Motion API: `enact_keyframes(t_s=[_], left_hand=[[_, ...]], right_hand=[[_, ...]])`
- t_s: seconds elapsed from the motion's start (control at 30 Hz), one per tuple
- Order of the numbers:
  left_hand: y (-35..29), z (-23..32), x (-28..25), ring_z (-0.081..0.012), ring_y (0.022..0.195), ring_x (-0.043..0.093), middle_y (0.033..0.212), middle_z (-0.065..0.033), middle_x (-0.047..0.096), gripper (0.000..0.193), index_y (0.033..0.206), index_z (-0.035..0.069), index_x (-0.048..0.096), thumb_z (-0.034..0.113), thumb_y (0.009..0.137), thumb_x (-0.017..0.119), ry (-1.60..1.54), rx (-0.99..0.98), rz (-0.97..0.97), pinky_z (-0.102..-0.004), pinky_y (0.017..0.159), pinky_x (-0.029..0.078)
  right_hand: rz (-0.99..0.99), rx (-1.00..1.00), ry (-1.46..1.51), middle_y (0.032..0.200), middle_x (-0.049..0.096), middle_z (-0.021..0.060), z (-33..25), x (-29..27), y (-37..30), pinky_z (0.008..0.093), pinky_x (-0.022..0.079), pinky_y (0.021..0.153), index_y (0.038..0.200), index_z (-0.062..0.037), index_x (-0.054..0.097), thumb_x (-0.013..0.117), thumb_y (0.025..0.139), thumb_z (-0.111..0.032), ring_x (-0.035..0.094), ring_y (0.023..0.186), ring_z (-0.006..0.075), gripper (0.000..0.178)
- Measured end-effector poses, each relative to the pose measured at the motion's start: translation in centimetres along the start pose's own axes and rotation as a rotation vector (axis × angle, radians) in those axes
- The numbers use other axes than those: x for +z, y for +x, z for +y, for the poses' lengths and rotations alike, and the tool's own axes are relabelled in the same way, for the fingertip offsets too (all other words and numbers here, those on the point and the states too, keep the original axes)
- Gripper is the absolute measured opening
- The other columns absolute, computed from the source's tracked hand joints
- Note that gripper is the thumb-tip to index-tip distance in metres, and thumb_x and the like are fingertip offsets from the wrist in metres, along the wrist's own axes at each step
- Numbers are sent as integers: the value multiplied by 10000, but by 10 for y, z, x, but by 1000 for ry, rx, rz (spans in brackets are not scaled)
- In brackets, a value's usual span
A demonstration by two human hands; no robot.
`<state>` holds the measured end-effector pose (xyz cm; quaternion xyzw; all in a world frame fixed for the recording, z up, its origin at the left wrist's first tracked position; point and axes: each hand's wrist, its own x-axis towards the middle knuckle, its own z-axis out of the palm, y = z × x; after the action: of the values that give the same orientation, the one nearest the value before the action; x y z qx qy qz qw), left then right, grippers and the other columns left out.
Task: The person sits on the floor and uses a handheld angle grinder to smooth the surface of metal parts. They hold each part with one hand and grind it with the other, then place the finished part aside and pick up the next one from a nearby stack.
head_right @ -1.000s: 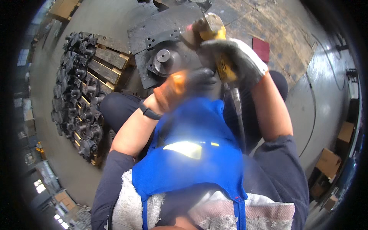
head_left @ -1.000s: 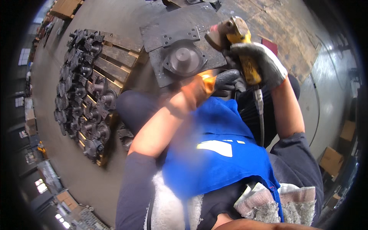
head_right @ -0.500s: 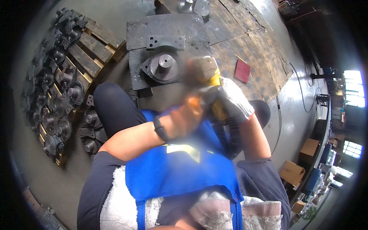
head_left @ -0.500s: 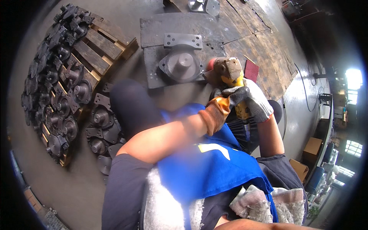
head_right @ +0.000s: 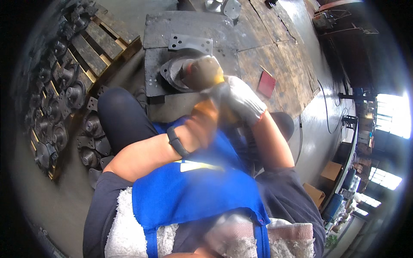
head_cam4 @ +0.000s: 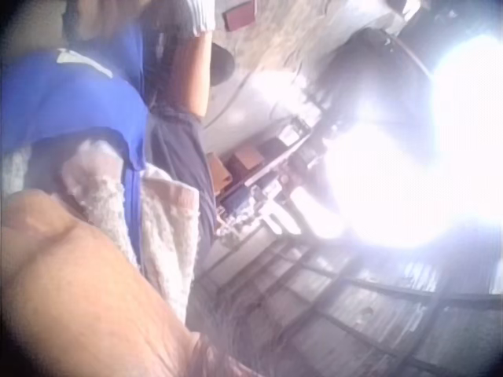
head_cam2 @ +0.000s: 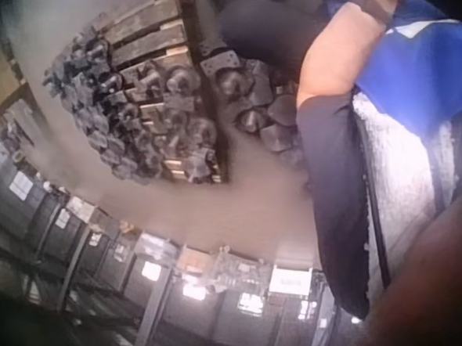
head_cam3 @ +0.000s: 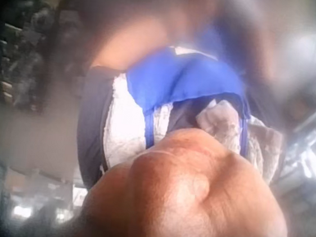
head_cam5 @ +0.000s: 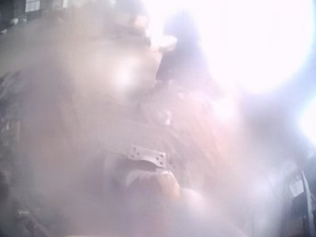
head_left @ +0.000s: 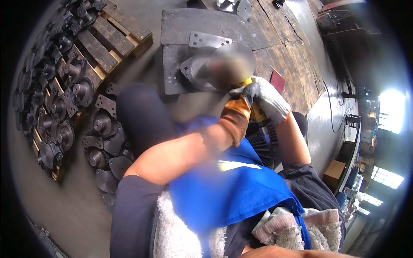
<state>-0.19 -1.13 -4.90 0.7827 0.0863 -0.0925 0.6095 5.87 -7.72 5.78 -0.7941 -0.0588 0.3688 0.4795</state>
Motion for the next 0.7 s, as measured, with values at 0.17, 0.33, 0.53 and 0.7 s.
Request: enact_keyframes(t_s=[0.17,0.33,0.53,0.7], left_hand=[[12,5,-9,-257,805,649,917,-110,659,246,1130,124,584,241,968,439,126,-23,-26,-372,707,539],[-2,-3,6,-259,792,637,913,-109,647,238,1105,97,595,212,965,440,33,49,63,-371,702,539],[-10,4,10,-319,901,657,1046,-144,663,251,1100,110,605,225,965,428,285,119,63,-416,756,537],[19,-23,23,-322,937,651,1047,-153,670,284,1074,116,626,257,975,400,278,110,129,-423,777,527]], right_hand=[[-69,-192,-167,983,655,32,2,-6,7,259,493,789,1061,32,632,601,867,-150,586,882,92,268],[-12,-63,-53,946,657,34,7,1,0,254,493,759,1030,26,642,603,860,-146,582,856,90,246],[105,15,-323,935,652,17,3,5,-11,252,494,743,1025,11,644,588,892,-176,574,846,78,236],[-8,-83,113,939,649,14,-17,14,-8,249,495,728,1037,10,639,594,891,-173,573,833,76,238]])
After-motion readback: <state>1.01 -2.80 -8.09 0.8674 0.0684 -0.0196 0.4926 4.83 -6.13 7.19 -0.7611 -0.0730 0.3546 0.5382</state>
